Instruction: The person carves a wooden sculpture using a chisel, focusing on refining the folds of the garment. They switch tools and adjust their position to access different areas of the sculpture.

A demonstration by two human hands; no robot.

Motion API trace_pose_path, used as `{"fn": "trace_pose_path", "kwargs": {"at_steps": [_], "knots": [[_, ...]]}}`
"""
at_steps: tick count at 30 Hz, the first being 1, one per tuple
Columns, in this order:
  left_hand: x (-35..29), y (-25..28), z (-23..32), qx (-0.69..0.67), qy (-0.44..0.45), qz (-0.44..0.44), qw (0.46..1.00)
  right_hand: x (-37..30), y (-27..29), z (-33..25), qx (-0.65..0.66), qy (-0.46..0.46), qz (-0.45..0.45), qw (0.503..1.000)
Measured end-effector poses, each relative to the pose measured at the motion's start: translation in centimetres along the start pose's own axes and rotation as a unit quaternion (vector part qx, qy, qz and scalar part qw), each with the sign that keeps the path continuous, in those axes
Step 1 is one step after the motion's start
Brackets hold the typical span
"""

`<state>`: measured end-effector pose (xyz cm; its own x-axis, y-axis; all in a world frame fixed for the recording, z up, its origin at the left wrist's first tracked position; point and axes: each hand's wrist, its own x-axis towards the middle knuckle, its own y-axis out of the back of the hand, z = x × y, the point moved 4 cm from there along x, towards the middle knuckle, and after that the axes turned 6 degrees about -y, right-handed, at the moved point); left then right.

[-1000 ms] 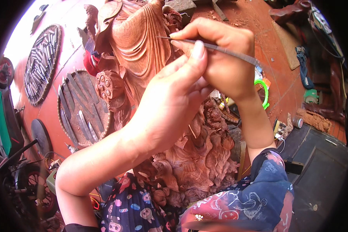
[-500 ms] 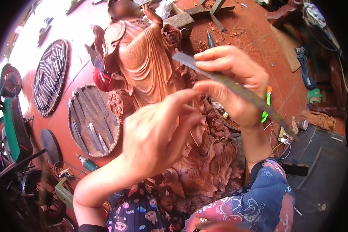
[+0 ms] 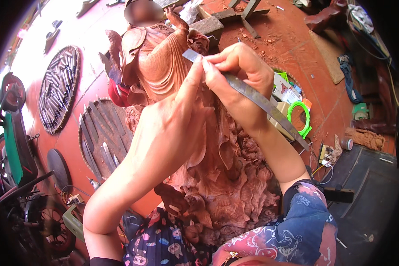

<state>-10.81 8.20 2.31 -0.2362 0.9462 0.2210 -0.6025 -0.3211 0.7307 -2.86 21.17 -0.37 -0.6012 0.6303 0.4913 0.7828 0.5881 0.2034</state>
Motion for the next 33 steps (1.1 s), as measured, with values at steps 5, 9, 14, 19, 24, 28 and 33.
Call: {"fn": "trace_pose_path", "kwargs": {"at_steps": [5,9,14,19,24,28,33], "knots": [[-0.7,-0.3,-0.1,0.017,0.026,-0.024,0.999,-0.7,-0.2,-0.3,-0.043,0.049,-0.013,0.998],[-0.4,0.4,0.7,-0.015,0.033,-0.033,0.999,-0.3,0.1,-0.4,-0.026,0.016,-0.021,0.999],[-0.6,-0.3,0.2,0.001,0.026,-0.034,0.999,-0.3,-0.3,-0.7,-0.036,0.059,0.023,0.997],[-0.4,0.4,0.7,-0.030,0.044,-0.044,0.998,-0.2,-0.2,-1.4,-0.047,0.027,-0.005,0.999],[-1.6,-0.2,0.5,-0.045,0.022,-0.046,0.998,-0.6,0.0,-1.8,-0.070,0.059,-0.035,0.995],[-0.8,0.0,0.2,-0.049,0.001,-0.023,0.999,0.5,-0.5,-1.9,-0.073,0.066,0.006,0.995],[-2.4,-0.6,0.7,-0.071,-0.009,-0.025,0.997,-0.7,0.2,-2.7,-0.087,0.034,-0.063,0.994]]}}
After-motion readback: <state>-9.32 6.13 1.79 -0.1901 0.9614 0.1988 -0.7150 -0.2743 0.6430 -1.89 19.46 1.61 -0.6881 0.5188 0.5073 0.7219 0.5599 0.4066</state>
